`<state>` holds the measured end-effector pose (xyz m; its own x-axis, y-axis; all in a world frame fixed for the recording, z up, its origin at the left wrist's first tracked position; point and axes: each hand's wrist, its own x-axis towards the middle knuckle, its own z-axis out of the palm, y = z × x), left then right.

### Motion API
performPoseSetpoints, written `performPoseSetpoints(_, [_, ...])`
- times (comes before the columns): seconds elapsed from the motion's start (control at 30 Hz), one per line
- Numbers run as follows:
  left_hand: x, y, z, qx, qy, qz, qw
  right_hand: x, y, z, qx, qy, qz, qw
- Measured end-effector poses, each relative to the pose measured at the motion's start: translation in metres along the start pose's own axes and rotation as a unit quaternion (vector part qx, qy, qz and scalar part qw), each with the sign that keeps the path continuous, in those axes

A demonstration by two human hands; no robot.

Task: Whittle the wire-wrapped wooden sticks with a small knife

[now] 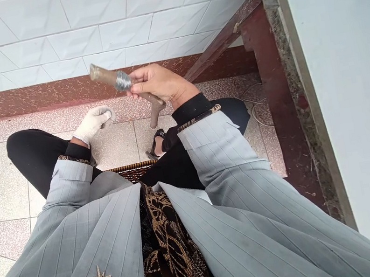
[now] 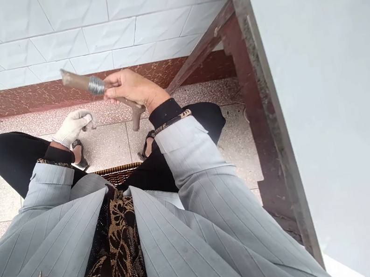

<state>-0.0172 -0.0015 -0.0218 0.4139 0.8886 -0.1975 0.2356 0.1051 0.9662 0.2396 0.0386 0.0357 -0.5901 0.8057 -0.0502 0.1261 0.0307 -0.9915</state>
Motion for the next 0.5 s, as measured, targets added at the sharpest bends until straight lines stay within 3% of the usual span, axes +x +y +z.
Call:
performPoseSetpoints(0.1, [0.002,-0.003,0.0,-0.001,-0.008,-0.026,1.0,0.007,0.009,0.006,0.059,0.083,0.006,0.995])
performPoseSetpoints(0.27, [0.008,-0.017,-0.002,0.111,0.01,-0.037,0.993,0.007,0.007,0.006,0.034,0.106,0.023,0.993])
performPoseSetpoints(0.4, [0.014,-0.039,-0.012,0.272,0.003,-0.053,0.961,0.003,0.003,-0.006,-0.029,0.122,0.004,0.992])
performPoseSetpoints(0.5, [0.015,-0.05,-0.018,0.351,0.006,-0.106,0.93,0.001,0.003,-0.008,0.001,0.11,-0.04,0.993])
